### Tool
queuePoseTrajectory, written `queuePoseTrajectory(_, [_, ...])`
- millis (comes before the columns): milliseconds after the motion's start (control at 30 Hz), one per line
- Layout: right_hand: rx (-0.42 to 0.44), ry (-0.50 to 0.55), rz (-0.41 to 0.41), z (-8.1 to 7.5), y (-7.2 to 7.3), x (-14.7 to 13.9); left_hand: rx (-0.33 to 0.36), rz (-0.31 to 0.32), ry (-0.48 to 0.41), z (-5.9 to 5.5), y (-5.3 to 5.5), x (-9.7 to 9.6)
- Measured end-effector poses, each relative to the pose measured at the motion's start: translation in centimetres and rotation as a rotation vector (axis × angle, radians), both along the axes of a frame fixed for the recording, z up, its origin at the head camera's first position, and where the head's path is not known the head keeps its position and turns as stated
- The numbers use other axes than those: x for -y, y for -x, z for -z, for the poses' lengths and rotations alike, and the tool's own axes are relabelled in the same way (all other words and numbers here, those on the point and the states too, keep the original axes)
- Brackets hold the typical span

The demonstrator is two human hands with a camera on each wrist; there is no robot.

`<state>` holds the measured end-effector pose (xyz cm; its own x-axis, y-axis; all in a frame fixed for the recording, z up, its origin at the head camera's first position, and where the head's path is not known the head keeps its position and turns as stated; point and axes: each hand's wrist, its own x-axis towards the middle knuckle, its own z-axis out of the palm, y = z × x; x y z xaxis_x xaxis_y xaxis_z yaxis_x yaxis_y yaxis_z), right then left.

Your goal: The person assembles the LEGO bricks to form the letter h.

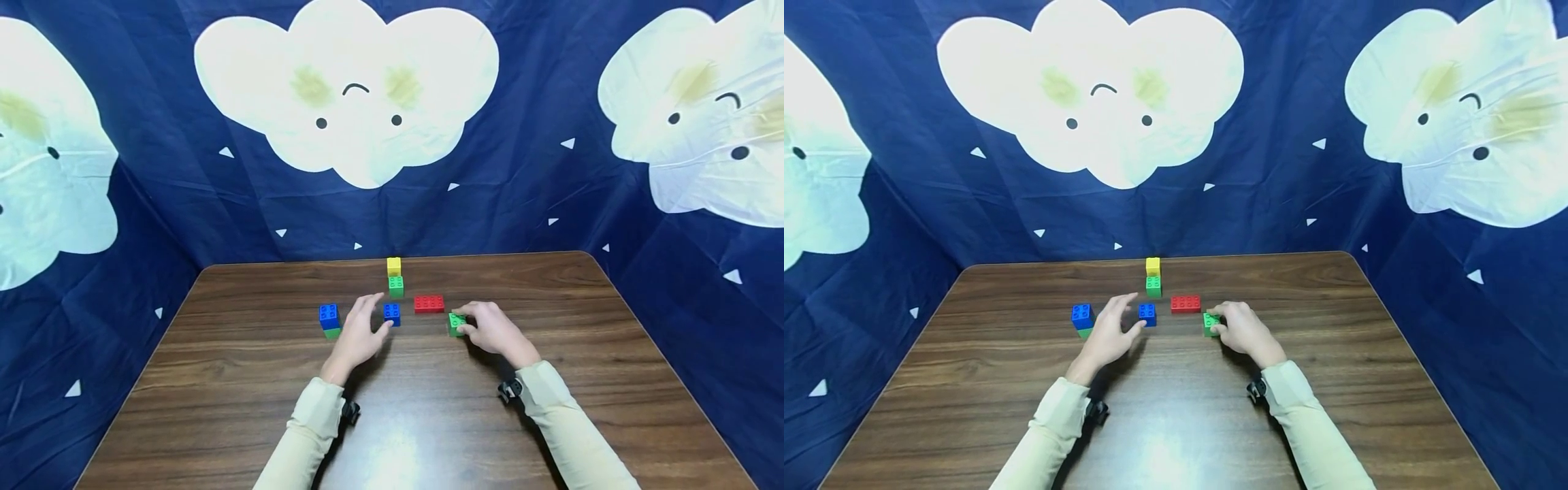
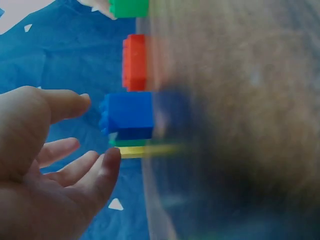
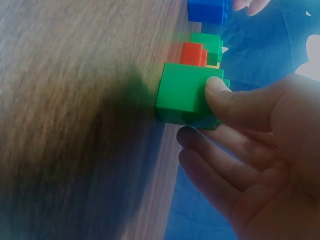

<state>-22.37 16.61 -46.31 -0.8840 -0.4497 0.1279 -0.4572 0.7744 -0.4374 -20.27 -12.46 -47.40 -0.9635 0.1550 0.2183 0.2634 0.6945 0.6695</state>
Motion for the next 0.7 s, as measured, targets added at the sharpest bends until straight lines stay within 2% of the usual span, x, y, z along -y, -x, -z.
queuePoseTrajectory(167, [-0.003, 0.000, 0.004, 0.0, 0.0, 0.0, 0.050, 0.007, 0.053, 1.0, 0.7, -0.6])
queuePoseTrajectory(300, [0.017, -0.019, 0.022, 0.0, -0.1, -0.1, 0.091, 0.021, 0.086, 1.3, 1.0, -0.8])
queuePoseTrajectory(700, [0.018, -0.013, 0.018, 0.0, 0.0, 0.0, 0.096, 0.016, 0.109, 1.2, 1.6, -0.7])
